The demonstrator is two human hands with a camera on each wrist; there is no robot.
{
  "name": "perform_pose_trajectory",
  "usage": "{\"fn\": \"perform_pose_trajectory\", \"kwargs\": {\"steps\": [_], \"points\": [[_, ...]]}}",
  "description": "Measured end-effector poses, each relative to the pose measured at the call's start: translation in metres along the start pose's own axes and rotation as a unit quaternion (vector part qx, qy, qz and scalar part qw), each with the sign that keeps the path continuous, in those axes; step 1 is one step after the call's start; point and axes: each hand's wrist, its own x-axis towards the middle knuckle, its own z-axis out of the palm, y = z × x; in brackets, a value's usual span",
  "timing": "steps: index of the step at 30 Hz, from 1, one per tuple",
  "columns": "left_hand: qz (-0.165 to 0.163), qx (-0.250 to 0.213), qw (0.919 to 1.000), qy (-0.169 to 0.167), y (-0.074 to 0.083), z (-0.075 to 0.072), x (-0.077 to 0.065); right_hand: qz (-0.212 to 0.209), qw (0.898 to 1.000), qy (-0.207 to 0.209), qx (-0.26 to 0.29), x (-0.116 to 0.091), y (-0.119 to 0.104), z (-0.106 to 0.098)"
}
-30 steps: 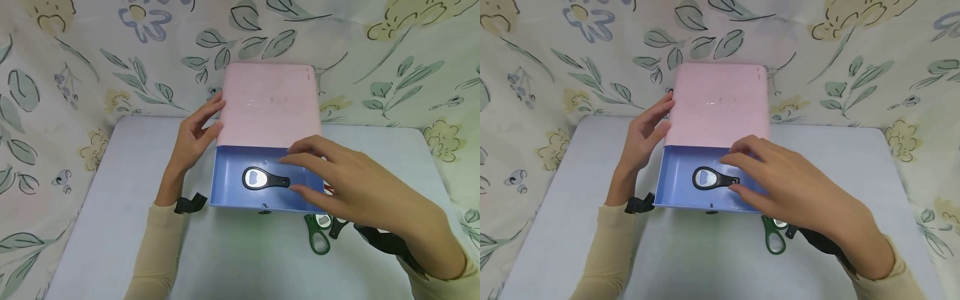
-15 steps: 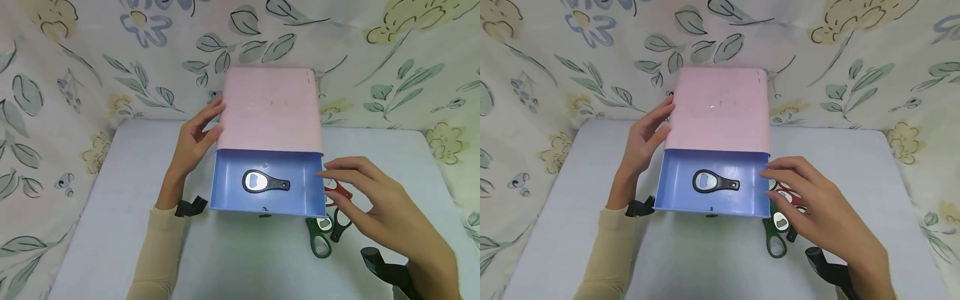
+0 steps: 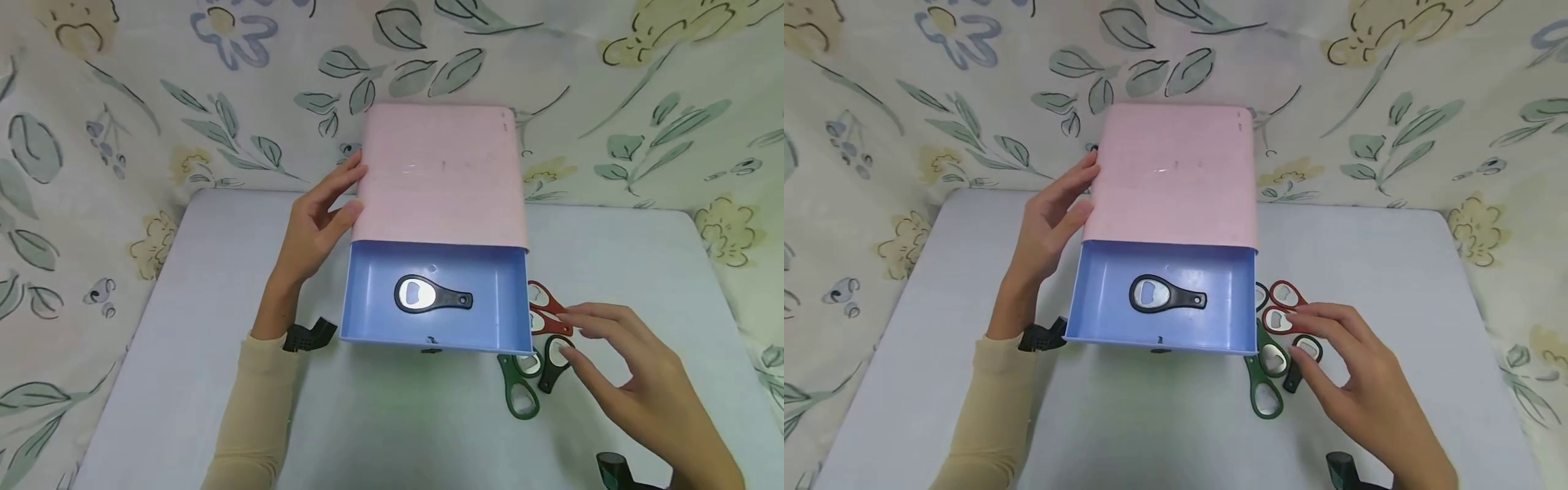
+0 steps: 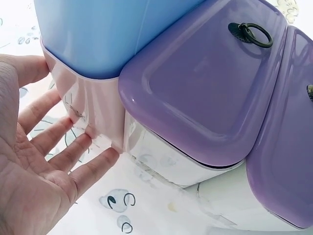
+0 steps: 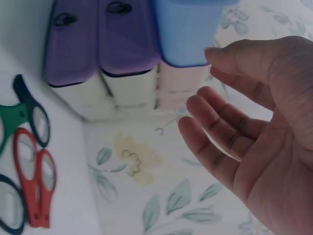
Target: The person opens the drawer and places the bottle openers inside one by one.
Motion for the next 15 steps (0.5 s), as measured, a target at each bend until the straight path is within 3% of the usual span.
{"fn": "perform_pose_trajectory", "kwargs": {"steps": [12,15], "points": [[0.001,0.002,1.0,0.001,0.002,0.0,-0.001,0.015,0.998,-0.051,-0.025,-0.043,0.024,0.056],[0.001,0.006,1.0,0.001,0.002,0.0,0.0,0.04,0.996,-0.069,-0.045,-0.056,0.025,0.071]]}}
